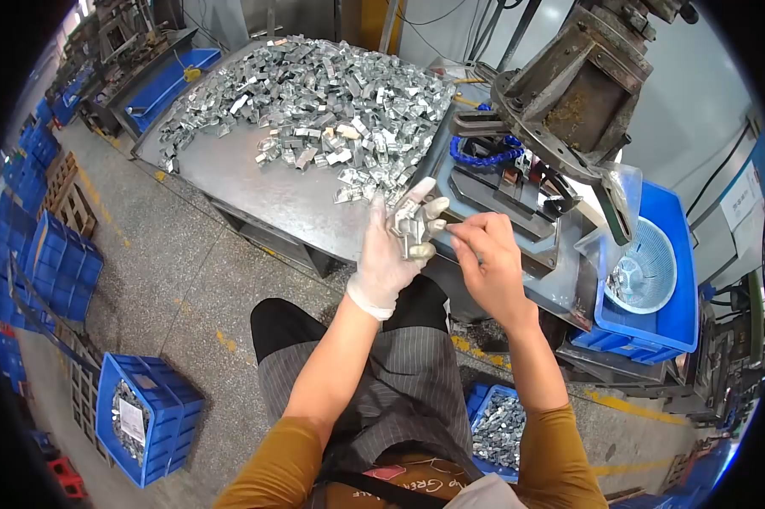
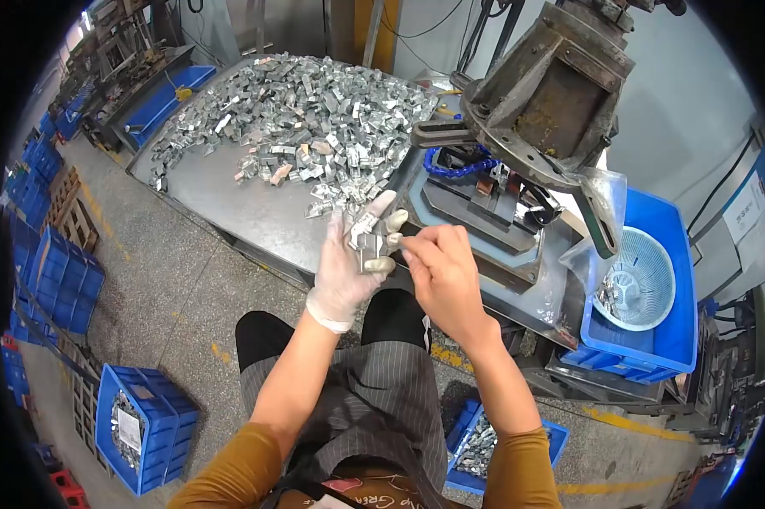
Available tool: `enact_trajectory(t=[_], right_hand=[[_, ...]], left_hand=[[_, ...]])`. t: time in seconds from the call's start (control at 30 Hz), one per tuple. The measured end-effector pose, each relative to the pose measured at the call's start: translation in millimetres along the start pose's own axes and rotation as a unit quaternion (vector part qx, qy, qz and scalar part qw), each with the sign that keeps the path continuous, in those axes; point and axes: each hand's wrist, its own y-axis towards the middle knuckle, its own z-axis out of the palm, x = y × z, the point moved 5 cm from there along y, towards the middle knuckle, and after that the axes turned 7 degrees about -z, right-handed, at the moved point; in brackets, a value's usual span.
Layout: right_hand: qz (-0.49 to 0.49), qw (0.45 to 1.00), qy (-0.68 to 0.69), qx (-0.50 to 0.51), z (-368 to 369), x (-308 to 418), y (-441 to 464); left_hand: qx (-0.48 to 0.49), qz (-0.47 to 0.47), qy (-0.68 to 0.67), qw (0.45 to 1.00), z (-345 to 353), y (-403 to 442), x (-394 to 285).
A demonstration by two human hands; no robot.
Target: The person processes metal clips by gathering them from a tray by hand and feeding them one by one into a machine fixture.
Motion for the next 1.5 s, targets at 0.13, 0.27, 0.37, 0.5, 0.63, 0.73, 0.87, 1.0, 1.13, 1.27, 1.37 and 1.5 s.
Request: enact_trajectory(t=[0.13,0.27,0.37,0.5,0.63,0.73,0.87,1.0,1.13,1.27,1.37,1.5], right_hand=[[-0.033,0.998,0.03,0.05,7,12,1],[-0.083,0.988,-0.027,0.125,16,27,-1],[-0.12,0.98,-0.079,0.137,19,21,-7],[-0.137,0.971,-0.129,0.148,13,17,-9],[-0.124,0.966,-0.148,0.174,7,11,-13],[-0.125,0.971,-0.124,0.164,2,3,-18],[-0.07,0.99,-0.093,0.077,-13,-26,-25],[0.051,0.992,-0.115,-0.013,-41,-76,-28],[0.121,0.975,-0.185,-0.022,-43,-127,-39],[0.135,0.97,-0.201,-0.012,-39,-147,-41],[0.133,0.967,-0.217,0.004,-36,-157,-40],[0.128,0.965,-0.229,0.015,-33,-165,-34]], left_hand=[[-0.032,0.021,0.05,0.998,1,-5,8],[-0.097,0.046,0.08,0.991,4,-8,16],[-0.092,0.023,0.077,0.992,-8,-7,18],[-0.116,0.029,0.078,0.99,-20,-4,19],[-0.112,-0.007,0.092,0.989,-20,-6,19],[-0.173,-0.013,0.147,0.974,-16,-6,17],[-0.221,0.051,0.237,0.945,-15,-9,-3],[-0.294,0.182,0.357,0.868,-32,-12,-42],[-0.26,0.193,0.396,0.859,-41,-11,-56],[-0.256,0.174,0.436,0.845,-40,-11,-51],[-0.265,0.156,0.422,0.853,-42,-10,-51],[-0.274,0.151,0.418,0.853,-39,-10,-51]])
